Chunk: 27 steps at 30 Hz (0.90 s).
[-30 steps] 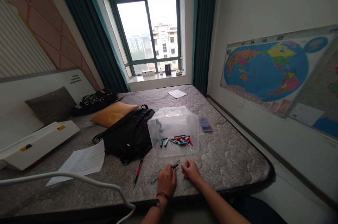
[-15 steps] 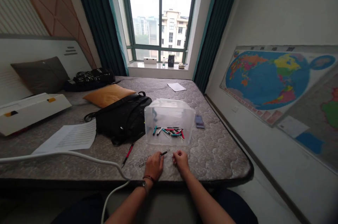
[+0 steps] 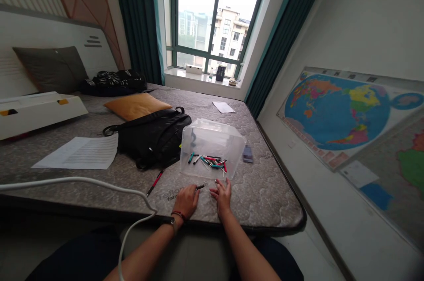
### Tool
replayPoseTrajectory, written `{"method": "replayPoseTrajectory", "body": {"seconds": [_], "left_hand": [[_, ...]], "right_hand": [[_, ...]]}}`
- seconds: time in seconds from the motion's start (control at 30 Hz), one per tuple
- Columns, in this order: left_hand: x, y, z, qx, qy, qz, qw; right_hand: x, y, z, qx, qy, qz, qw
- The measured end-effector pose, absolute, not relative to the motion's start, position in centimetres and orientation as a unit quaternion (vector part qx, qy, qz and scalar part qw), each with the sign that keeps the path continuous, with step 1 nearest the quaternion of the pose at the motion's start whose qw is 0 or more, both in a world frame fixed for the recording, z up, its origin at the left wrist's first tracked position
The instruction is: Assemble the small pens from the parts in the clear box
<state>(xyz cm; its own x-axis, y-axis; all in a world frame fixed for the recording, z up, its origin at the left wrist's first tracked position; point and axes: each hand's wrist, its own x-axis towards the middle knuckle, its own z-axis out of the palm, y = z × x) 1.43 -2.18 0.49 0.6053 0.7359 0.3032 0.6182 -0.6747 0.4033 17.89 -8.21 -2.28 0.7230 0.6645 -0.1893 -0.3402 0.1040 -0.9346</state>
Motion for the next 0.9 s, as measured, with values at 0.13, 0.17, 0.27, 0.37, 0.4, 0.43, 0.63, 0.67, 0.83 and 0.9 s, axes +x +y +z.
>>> {"method": "replayPoseTrajectory", "body": {"seconds": [0.13,0.17,0.27,0.37,0.4,0.43,0.63,0.67,0.83,0.9], "left_hand": [[1.5,-2.0,0.3,0.890,0.380,0.215,0.131],[1.5,-2.0,0.3,0.891,0.379,0.212,0.131],[1.3,-1.9,0.0,0.889,0.377,0.218,0.139],[1.1,-1.7,-0.5,0.874,0.389,0.239,0.164],[1.1,-1.6,-0.7,0.866,0.397,0.248,0.175],[1.0,-1.5,-0.8,0.858,0.403,0.256,0.187],[1.0,-1.2,-1.3,0.840,0.410,0.280,0.219],[1.0,-1.2,-1.3,0.840,0.410,0.279,0.219],[1.1,-1.1,-1.4,0.850,0.409,0.261,0.203],[1.1,-1.1,-1.5,0.851,0.411,0.258,0.199]], "right_hand": [[17.8,-7.7,-3.4,-0.638,-0.173,0.303,0.686],[17.7,-7.5,-3.6,-0.660,-0.187,0.284,0.670],[17.1,-7.3,-3.5,-0.733,-0.275,0.210,0.586],[16.6,-7.3,-2.6,-0.779,-0.394,0.135,0.468],[16.4,-7.3,-2.2,-0.786,-0.425,0.123,0.432],[16.3,-7.2,-1.9,-0.790,-0.450,0.117,0.399],[16.1,-6.2,-0.7,-0.804,-0.513,0.091,0.288],[16.0,-6.0,-0.7,-0.804,-0.514,0.085,0.285],[15.2,-5.7,-0.9,-0.801,-0.527,0.051,0.279],[14.9,-6.0,-1.2,-0.801,-0.528,0.035,0.279]]}}
